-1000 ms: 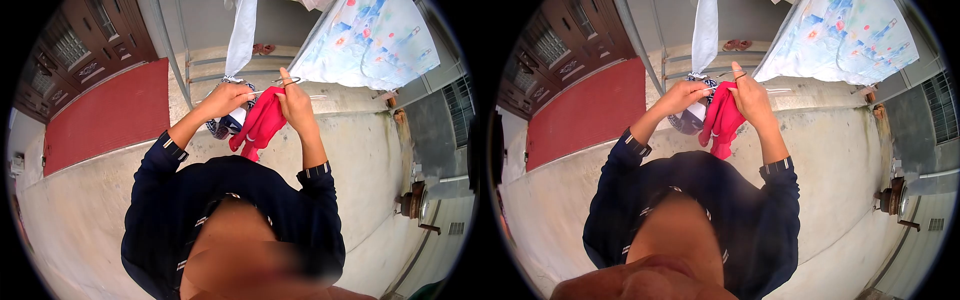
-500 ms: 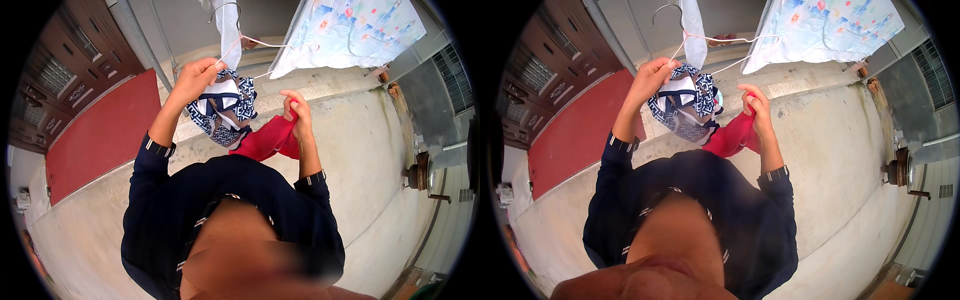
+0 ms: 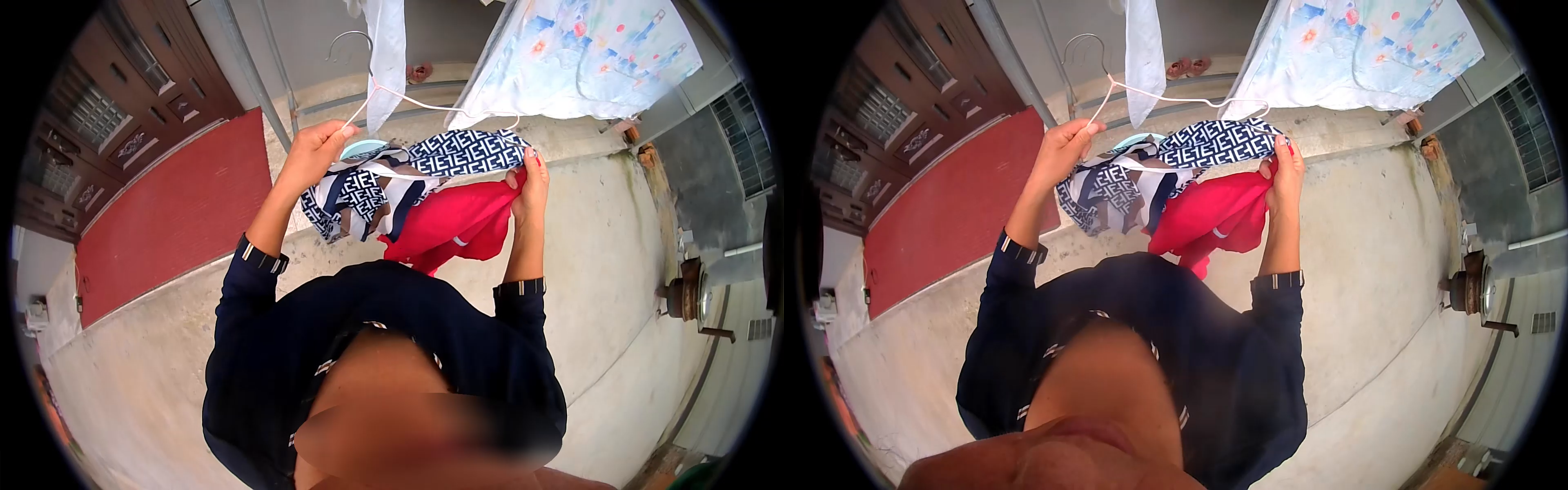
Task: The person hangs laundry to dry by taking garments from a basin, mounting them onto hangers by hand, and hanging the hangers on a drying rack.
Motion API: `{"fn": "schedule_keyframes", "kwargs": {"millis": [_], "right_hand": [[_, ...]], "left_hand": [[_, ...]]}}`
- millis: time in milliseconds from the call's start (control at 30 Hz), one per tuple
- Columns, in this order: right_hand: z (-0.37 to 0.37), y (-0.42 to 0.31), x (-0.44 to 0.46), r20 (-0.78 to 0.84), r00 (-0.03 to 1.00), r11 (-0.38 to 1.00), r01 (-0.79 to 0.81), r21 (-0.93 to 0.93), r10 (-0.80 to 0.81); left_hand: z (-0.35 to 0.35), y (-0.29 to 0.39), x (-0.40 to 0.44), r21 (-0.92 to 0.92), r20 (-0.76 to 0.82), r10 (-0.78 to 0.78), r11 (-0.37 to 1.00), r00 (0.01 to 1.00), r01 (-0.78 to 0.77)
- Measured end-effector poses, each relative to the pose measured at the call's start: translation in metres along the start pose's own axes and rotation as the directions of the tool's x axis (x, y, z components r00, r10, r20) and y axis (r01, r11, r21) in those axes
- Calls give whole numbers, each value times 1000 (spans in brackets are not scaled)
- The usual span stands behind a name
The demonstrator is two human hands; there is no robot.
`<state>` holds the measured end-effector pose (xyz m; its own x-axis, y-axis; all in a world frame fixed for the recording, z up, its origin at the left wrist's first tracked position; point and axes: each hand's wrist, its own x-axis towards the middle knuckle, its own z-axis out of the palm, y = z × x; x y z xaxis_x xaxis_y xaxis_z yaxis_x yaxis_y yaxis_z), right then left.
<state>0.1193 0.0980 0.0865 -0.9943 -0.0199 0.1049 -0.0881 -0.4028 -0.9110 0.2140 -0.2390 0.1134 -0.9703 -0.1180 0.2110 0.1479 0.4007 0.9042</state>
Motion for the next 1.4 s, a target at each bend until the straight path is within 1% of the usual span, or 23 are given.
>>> {"fn": "schedule_keyframes", "kwargs": {"millis": [67, 133, 200, 267, 300, 333, 400, 467, 567, 600, 667, 733, 767, 800, 867, 933, 1000, 1067, 1133, 1200, 1267, 1333, 1400], "right_hand": [[-9, 0, -4, -123, 992, 995, 22, 94, -11], [-22, 2, -3, -60, 998, 972, 7, 236, 7], [-29, 5, -6, -24, 1000, 975, -4, 223, 9], [-26, 2, -7, 283, 954, 975, 39, 221, -103], [-13, -4, -17, 173, 984, 997, 22, 71, -34], [1, -13, -24, 214, 977, 996, 22, -86, -3], [1, 1, -20, 165, 985, 958, -1, -288, 50], [-14, 32, -13, 115, 976, 929, -135, -345, 184], [42, 69, -32, 366, 899, 940, -120, -318, 239], [55, 80, -26, 388, 868, 821, -40, -569, 310], [69, 96, -9, 410, 870, 863, -34, -504, 274], [72, 73, -2, 360, 899, 769, 42, -638, 249], [69, 61, 0, 375, 905, 786, 79, -613, 202], [58, 61, 8, 393, 913, 735, 193, -650, 108], [51, 28, 7, 355, 912, 831, 30, -555, 205], [42, 3, 4, 325, 923, 917, -68, -394, 207], [24, -24, 2, 388, 900, 979, -158, -132, 197], [17, -42, -9, 220, 975, 981, -21, 190, -22], [-19, -53, -11, 309, 937, 963, 81, 258, -161], [-36, -59, -24, 295, 922, 949, 176, 261, -252], [-77, -46, -29, 251, 929, 920, 174, 350, -271], [-74, -51, -52, 156, 942, 833, 175, 524, -296], [-91, -45, -59, 132, 948, 866, 199, 459, -288]], "left_hand": [[-6, 8, -3, 41, -49, 6, 999, 999, -4], [-6, 12, -2, 135, -91, 69, 989, 993, -56], [-2, 16, -2, 192, -73, 127, 975, 989, -111], [4, 17, -1, 213, -40, 172, 964, 984, -160], [8, 16, 0, 182, -43, 127, 976, 991, -117], [13, 17, 2, 139, -59, 101, 986, 993, -92], [19, 20, 8, 49, -87, 51, 998, 995, -47], [25, 24, 14, 53, -141, 107, 994, 984, -101], [32, 42, 19, 26, -155, 139, 990, 978, -137], [37, 44, 20, 40, -154, 170, 985, 973, -166], [44, 48, 27, 75, -156, 232, 972, 960, -223], [42, 36, 30, 319, -181, 330, 911, 926, -262], [39, 30, 31, 431, -188, 345, 870, 920, -238], [35, 23, 31, 536, -192, 360, 818, 913, -210], [28, -4, 33, 580, -223, 299, 805, 928, -120], [24, -38, 34, 619, -268, 265, 784, 926, -46], [18, -57, 30, 615, -296, 210, 789, 932, 17], [13, -73, 29, 591, -331, 164, 804, 929, 68], [4, -85, 32, 534, -390, 137, 839, 910, 102], [-4, -90, 36, 493, -439, 150, 864, 886, 98], [-8, -77, 40, 468, -486, 146, 876, 862, 116], [-8, -69, 42, 441, -507, 116, 886, 854, 142], [-7, -71, 48, 398, -524, 154, 914, 838, 82]]}}
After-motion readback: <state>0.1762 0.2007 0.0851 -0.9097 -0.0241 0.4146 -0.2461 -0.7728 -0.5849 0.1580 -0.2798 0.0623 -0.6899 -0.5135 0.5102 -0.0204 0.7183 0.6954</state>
